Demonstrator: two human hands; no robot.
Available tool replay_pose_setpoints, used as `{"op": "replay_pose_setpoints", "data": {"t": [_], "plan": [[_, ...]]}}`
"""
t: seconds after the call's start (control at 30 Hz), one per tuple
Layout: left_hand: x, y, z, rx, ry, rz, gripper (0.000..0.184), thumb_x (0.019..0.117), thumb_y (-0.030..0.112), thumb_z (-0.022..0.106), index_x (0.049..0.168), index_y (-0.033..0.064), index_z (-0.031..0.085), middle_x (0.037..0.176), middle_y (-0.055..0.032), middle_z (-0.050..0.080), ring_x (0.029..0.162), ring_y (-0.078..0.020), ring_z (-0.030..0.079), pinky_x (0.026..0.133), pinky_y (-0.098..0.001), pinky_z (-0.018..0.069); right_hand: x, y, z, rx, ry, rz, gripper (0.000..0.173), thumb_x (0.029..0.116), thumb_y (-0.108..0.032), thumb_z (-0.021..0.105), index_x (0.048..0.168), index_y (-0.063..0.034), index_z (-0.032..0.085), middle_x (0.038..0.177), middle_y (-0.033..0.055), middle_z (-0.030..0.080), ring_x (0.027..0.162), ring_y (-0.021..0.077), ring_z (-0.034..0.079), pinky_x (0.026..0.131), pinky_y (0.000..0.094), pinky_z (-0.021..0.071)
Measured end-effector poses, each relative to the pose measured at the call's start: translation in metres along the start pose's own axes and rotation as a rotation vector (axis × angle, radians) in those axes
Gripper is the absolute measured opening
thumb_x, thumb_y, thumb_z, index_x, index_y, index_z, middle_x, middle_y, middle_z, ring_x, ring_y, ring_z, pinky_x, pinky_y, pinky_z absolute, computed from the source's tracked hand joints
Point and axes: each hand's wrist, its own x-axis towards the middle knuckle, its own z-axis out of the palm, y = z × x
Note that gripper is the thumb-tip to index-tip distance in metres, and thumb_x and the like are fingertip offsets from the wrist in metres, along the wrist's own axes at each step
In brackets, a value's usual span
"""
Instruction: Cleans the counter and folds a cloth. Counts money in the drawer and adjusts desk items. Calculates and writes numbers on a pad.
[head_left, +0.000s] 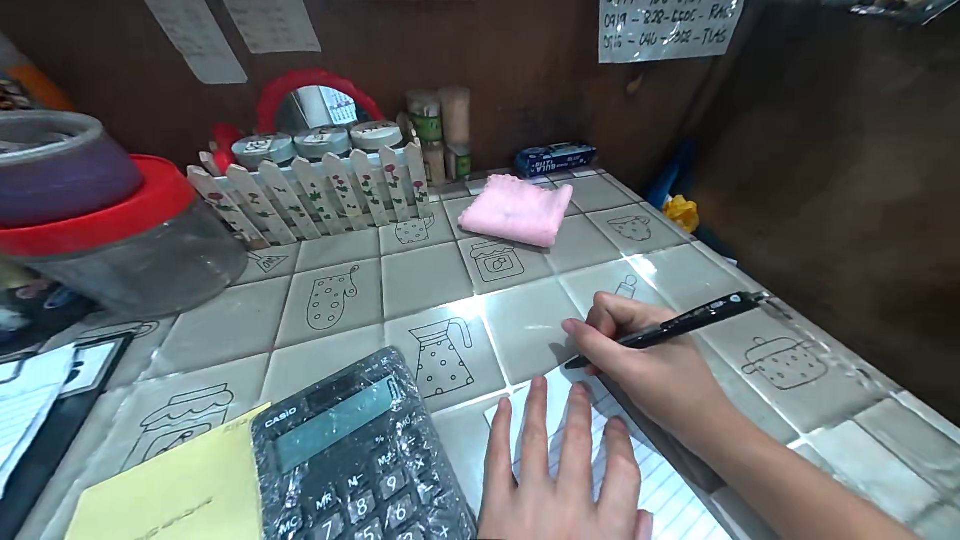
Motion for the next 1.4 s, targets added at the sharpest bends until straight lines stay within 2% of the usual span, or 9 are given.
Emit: {"op": "replay_pose_setpoints", "data": {"t": [0.3, 0.7, 0.8, 1.03, 1.4], "plan": [[0.0, 0.0005, 0.0006, 0.03, 0.015, 0.006, 0.05, 0.1049, 0.045, 0.042, 0.146, 0.021, 0.057, 0.155, -0.0129, 0.049, 0.145, -0.0452, 0.04, 0.113, -0.0692, 0.031, -0.001, -0.0009, 0.0015, -0.046, 0.006, -0.042, 0.029, 0.0933, -0.016, 0.065, 0.067, -0.0153, 0.055, 0.057, -0.0018, 0.051, 0.046, 0.0078, 0.051, 0.042, 0.0205, 0.0423], [0.0007, 0.001, -0.0014, 0.035, -0.008, 0.001, 0.051, 0.106, 0.046, 0.039, 0.147, 0.0211, 0.056, 0.156, -0.0126, 0.048, 0.146, -0.0446, 0.039, 0.113, -0.0687, 0.0303, 0.0013, -0.0037, -0.0009, -0.037, -0.002, -0.012, 0.028, 0.0928, -0.013, 0.062, 0.066, -0.0143, 0.053, 0.056, -0.001, 0.051, 0.046, 0.0078, 0.05, 0.041, 0.0202, 0.0425], [0.0008, 0.001, -0.0013, 0.037, -0.001, 0.0, 0.05, 0.1057, 0.045, 0.04, 0.146, 0.0217, 0.057, 0.156, -0.0125, 0.049, 0.145, -0.0443, 0.04, 0.113, -0.0687, 0.0308, 0.0005, -0.0025, 0.0004, -0.044, 0.0, -0.044, 0.029, 0.0929, -0.011, 0.063, 0.066, -0.014, 0.054, 0.056, -0.0014, 0.049, 0.046, 0.0071, 0.047, 0.041, 0.0189, 0.0382], [0.0005, 0.0, -0.0014, 0.034, 0.005, 0.008, 0.05, 0.1056, 0.045, 0.041, 0.146, 0.0214, 0.057, 0.156, -0.0129, 0.049, 0.145, -0.0446, 0.04, 0.113, -0.0686, 0.031, 0.0006, -0.0026, 0.0003, -0.06, -0.009, -0.042, 0.029, 0.092, -0.011, 0.062, 0.065, -0.0149, 0.052, 0.056, -0.0024, 0.046, 0.045, 0.0064, 0.044, 0.041, 0.0188, 0.0352], [0.0005, 0.0001, -0.0027, 0.051, -0.014, 0.011, 0.051, 0.1063, 0.045, 0.039, 0.147, 0.0215, 0.056, 0.157, -0.0125, 0.048, 0.146, -0.0441, 0.039, 0.113, -0.0688, 0.0301, 0.0005, -0.0019, 0.0007, -0.035, 0.017, -0.034, 0.028, 0.0934, -0.012, 0.062, 0.067, -0.0138, 0.053, 0.056, -0.0011, 0.048, 0.045, 0.0079, 0.046, 0.041, 0.0199, 0.0382]]}}
